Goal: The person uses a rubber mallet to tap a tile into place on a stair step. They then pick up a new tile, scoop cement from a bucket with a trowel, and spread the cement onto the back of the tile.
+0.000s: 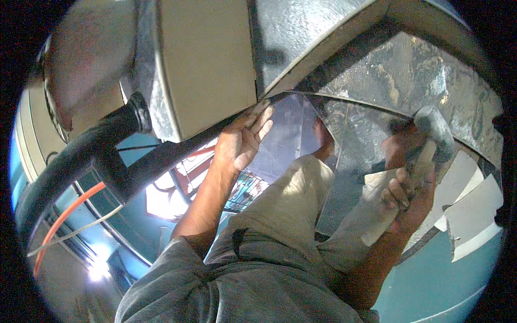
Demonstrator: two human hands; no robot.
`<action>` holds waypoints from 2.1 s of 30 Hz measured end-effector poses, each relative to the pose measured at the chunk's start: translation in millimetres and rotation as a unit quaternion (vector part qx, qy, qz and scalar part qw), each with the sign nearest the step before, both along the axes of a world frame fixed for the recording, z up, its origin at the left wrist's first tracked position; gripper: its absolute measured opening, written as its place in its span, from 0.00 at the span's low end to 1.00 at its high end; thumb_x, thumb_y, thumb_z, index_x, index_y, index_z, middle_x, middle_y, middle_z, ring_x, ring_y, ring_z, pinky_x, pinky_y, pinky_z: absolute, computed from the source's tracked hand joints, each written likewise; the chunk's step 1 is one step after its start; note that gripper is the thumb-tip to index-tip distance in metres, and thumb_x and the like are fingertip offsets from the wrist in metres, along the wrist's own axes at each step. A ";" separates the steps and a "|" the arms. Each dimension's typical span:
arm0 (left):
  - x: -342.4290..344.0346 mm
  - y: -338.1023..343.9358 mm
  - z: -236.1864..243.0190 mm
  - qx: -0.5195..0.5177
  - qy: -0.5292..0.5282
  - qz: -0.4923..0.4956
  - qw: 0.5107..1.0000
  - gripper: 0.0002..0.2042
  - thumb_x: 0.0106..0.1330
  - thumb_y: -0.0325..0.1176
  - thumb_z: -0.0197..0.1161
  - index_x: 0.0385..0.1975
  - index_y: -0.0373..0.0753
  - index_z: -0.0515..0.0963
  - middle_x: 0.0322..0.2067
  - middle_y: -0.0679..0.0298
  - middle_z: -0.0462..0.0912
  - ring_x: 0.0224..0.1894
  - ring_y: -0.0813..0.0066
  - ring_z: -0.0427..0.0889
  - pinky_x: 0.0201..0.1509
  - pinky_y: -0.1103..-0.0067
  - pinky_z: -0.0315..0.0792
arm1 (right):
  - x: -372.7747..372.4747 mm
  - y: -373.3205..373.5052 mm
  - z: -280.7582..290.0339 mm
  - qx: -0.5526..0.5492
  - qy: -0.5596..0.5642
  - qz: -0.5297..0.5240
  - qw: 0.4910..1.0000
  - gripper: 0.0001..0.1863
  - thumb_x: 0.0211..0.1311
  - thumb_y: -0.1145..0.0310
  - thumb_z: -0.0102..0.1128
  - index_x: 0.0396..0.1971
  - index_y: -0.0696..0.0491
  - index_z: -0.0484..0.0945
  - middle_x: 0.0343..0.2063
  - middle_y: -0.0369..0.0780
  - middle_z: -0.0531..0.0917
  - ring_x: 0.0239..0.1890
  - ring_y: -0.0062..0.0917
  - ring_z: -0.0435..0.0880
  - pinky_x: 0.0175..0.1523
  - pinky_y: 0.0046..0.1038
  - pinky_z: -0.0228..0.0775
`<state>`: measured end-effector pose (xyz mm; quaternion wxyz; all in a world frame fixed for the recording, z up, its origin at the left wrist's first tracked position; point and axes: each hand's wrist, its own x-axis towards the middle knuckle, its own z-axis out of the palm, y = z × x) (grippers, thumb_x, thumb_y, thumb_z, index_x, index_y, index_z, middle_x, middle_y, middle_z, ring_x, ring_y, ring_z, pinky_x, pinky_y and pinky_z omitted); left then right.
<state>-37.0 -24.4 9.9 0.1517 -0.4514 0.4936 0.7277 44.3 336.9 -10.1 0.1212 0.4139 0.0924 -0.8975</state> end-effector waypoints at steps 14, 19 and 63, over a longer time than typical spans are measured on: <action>2.0 37.9 4.3 -0.104 0.045 -0.237 0.965 0.16 0.78 0.32 0.57 0.61 0.35 0.77 0.55 0.60 0.87 0.52 0.71 0.86 0.58 0.73 0.79 | -14.6 -31.9 8.0 0.178 -0.045 0.022 0.983 0.23 0.76 0.43 0.53 0.46 0.51 0.76 0.18 0.29 0.71 0.10 0.15 0.62 0.13 0.25 0.58; -65.9 75.5 -19.7 -0.533 0.356 -0.391 0.660 0.22 0.79 0.35 0.57 0.68 0.33 0.72 0.70 0.45 0.73 0.72 0.53 0.73 0.75 0.65 0.66 | -31.3 -44.6 20.1 0.256 -0.058 0.033 0.964 0.20 0.76 0.45 0.53 0.44 0.48 0.75 0.23 0.31 0.75 0.14 0.15 0.65 0.17 0.24 0.60; -117.7 75.6 -50.4 -0.567 0.291 -0.374 0.674 0.46 0.69 0.47 0.66 0.76 0.20 0.52 0.80 0.43 0.45 0.81 0.45 0.52 0.83 0.61 0.52 | -318.8 -186.4 81.0 0.558 0.422 0.107 0.706 0.15 0.81 0.57 0.57 0.33 0.49 0.73 0.31 0.34 0.78 0.38 0.22 0.82 0.55 0.33 0.76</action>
